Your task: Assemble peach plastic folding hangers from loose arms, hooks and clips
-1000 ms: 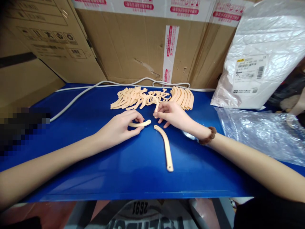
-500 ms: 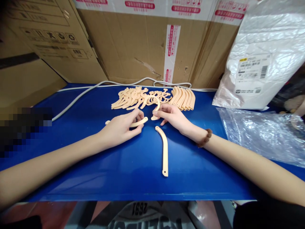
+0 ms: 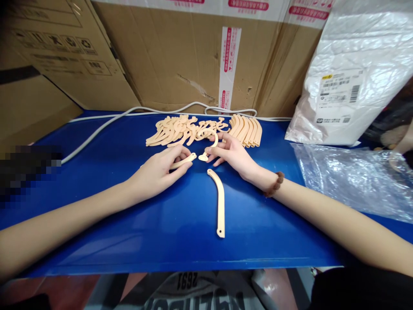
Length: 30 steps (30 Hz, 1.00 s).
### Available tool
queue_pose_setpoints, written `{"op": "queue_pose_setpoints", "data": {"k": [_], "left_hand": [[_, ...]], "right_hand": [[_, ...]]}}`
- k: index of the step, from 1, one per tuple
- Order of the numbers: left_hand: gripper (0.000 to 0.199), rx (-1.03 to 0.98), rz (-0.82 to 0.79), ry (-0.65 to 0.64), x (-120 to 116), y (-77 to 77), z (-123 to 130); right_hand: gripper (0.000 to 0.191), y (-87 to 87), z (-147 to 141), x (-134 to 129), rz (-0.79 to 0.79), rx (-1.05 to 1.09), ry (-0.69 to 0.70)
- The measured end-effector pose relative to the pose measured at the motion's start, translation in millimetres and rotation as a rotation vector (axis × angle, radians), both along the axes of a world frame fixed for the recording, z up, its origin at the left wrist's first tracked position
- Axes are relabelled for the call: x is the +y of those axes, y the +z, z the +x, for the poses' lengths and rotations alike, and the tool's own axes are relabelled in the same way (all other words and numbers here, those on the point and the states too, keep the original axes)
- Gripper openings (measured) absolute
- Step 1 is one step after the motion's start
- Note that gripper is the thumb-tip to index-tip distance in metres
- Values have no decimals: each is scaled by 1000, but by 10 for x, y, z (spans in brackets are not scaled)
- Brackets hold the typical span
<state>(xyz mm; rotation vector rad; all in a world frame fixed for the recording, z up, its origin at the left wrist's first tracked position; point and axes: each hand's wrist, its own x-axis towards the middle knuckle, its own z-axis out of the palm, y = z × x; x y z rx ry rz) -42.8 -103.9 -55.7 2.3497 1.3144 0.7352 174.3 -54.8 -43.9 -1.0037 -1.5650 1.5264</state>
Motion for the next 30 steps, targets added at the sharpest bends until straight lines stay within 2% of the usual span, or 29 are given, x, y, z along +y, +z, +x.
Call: {"op": "queue_pose_setpoints", "data": {"k": [8,20,30], "left_hand": [[16,75,77,-143,-42,37,9],[30,40,139,-122,-27,26,4],[32,-85,101,-193,-23,-2,-46]], "right_hand": [[33,4,3,-1,41,32,-7],[30,-9,34,23,35,82,2],[36,7,53,21,1,100,46]]}}
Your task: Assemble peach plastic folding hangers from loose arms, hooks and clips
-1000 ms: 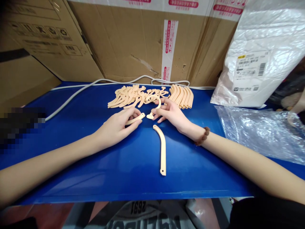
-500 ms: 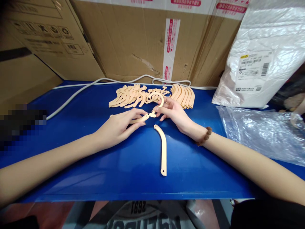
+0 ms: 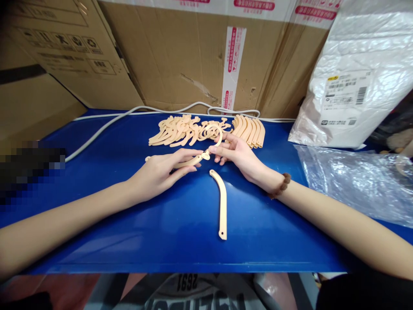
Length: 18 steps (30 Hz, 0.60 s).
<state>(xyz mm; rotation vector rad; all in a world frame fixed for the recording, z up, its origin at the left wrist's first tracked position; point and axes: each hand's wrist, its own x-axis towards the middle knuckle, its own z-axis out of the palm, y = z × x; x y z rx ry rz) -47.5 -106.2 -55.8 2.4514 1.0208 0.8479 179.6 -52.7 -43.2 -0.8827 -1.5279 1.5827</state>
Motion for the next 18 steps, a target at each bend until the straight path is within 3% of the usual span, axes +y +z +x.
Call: {"op": "queue_pose_setpoints", "data": {"k": [9,18], "left_hand": [[31,-6,226,-26,-11,-31,11],[31,-23,305,-30,-52,-45,21]], "right_hand": [[30,24,28,27,-7,-1,93],[25,31,16,-12,7,-24,122]]}}
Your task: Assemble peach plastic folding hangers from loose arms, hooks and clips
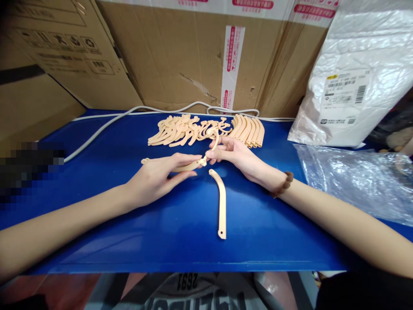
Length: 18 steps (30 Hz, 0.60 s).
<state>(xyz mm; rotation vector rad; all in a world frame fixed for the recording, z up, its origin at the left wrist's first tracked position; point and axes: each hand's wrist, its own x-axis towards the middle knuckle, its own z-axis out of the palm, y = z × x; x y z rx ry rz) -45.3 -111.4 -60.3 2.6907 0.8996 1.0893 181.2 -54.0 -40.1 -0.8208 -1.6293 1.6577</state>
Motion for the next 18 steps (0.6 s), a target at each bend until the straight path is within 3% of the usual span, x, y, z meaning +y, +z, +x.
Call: {"op": "queue_pose_setpoints", "data": {"k": [18], "left_hand": [[29,98,121,31,-43,17,18]], "right_hand": [[33,16,-23,-70,-2,-18,-86]]}}
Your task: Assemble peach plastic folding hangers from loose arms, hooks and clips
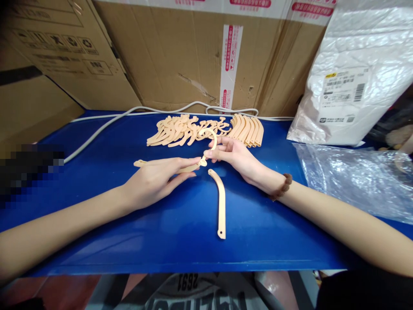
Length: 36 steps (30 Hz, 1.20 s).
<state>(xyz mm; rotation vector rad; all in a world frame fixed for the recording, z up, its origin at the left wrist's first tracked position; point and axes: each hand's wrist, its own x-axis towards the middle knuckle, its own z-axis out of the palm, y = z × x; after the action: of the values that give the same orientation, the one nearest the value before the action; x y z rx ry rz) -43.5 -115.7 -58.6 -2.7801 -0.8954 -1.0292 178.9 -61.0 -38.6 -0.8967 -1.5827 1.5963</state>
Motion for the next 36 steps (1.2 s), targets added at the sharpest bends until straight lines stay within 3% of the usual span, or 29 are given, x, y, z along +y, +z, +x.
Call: {"op": "queue_pose_setpoints", "data": {"k": [12,22,25,28,31,33,36], "left_hand": [[31,93,-181,56,47,-10,-20],[25,-58,-611,213,-39,151,52],[23,-272,-842,134,-16,139,66],[23,-491,-1115,80,59,123,55],[24,-626,-1261,92,128,118,32],[23,-676,-1290,97,149,123,22],[22,-694,-1324,93,152,130,19]], "right_hand": [[33,-66,-25,0,55,-20,-45],[43,-91,-36,-52,143,-79,61],[39,-27,-10,-69,321,-269,26],[38,109,40,-114,600,-742,59],[46,246,99,-185,788,-1176,132],[41,300,137,-223,821,-1273,176],[21,320,166,-234,804,-1240,230]]}}
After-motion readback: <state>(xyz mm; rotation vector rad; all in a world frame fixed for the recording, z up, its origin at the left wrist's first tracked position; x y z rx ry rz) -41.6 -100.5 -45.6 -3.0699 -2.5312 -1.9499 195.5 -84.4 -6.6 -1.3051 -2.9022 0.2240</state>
